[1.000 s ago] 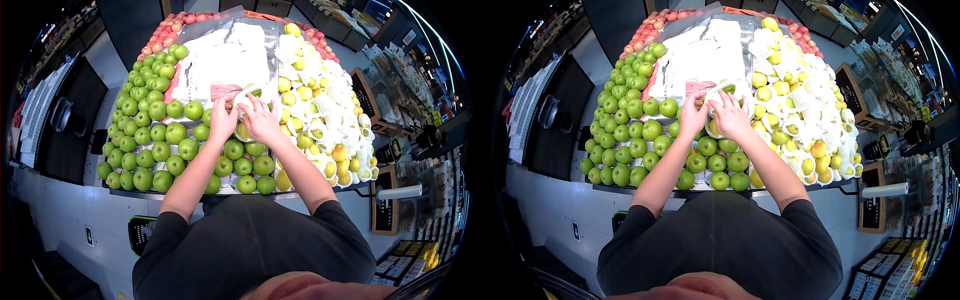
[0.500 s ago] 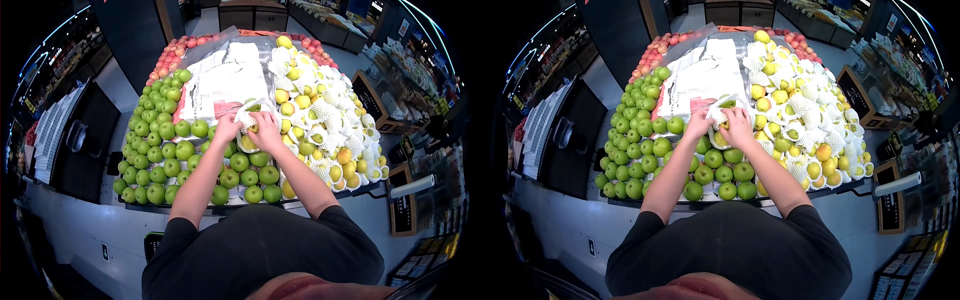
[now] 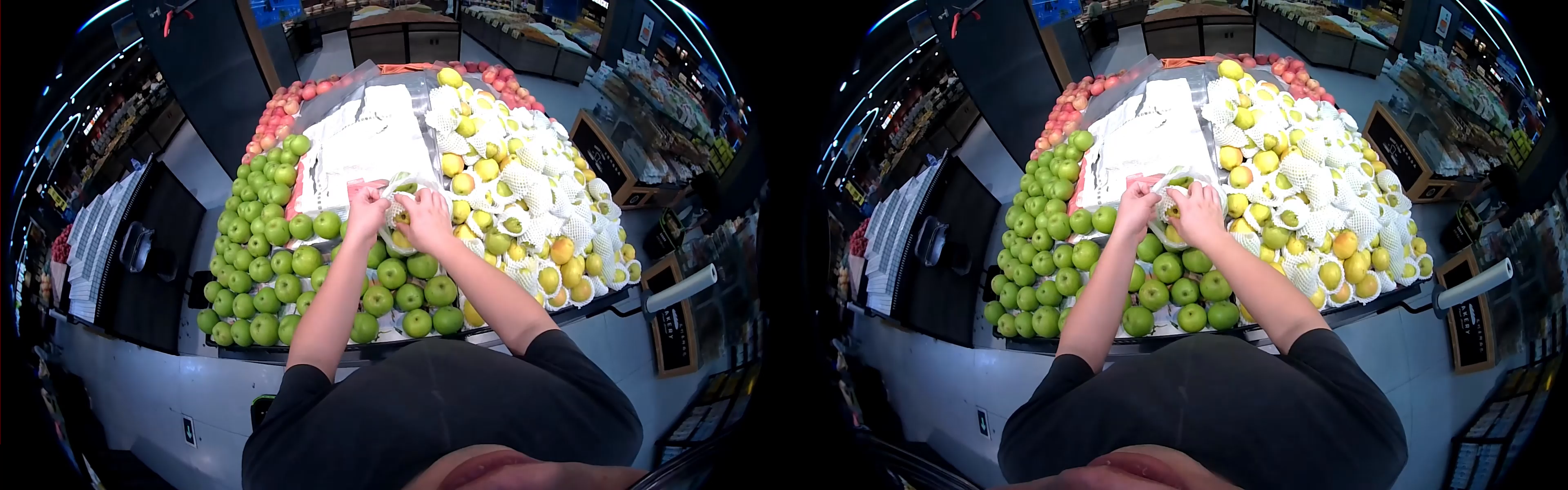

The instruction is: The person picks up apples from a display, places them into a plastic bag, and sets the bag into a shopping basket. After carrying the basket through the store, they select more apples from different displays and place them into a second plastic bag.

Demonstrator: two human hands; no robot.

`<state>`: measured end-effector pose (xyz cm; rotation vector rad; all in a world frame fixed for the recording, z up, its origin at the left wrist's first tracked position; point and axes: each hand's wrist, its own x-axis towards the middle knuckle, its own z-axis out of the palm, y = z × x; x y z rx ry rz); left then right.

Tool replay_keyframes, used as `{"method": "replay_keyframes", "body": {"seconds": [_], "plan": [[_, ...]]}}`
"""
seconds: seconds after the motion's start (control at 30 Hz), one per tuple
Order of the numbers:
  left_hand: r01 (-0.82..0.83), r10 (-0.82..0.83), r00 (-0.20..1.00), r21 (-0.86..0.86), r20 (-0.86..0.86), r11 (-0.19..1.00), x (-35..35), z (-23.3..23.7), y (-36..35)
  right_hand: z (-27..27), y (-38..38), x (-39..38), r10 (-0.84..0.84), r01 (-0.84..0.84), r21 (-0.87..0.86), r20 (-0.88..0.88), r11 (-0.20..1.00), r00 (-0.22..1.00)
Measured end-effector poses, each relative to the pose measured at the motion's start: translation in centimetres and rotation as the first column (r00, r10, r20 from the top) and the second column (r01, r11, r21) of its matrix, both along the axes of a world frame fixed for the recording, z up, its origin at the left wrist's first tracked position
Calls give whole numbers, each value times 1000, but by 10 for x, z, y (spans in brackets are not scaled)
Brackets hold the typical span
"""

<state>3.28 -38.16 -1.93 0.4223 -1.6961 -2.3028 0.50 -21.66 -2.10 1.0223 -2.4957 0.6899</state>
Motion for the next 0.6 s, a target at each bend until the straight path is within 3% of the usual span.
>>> {"method": "replay_keyframes", "body": {"seconds": [0.07,0.2,0.27,0.3,0.37,0.4,0.47,0.6], "plan": [[-49,41,998,-148,-58,988,6,11,9,1,1,1,2,-2,13,-1,1000,1000],[-25,16,999,-229,-43,973,26,33,13,3,1,-2,9,-9,66,3,998,1000],[-58,14,994,-430,-105,901,34,33,13,3,1,-1,-7,8,97,-15,995,1000],[-62,18,994,-431,-106,900,39,40,16,3,1,-1,-2,4,95,-16,995,1000],[-122,134,990,-710,-40,693,52,59,22,3,0,-1,-17,19,130,-14,991,1000],[-125,138,990,-714,-40,689,53,57,20,7,-1,0,-13,15,125,-14,992,1000],[-332,149,943,-848,-297,413,53,48,15,15,2,2,-18,6,186,64,982,998],[-285,80,958,-872,-276,398,52,40,-1,18,13,2,37,-45,94,86,995,996]]}}
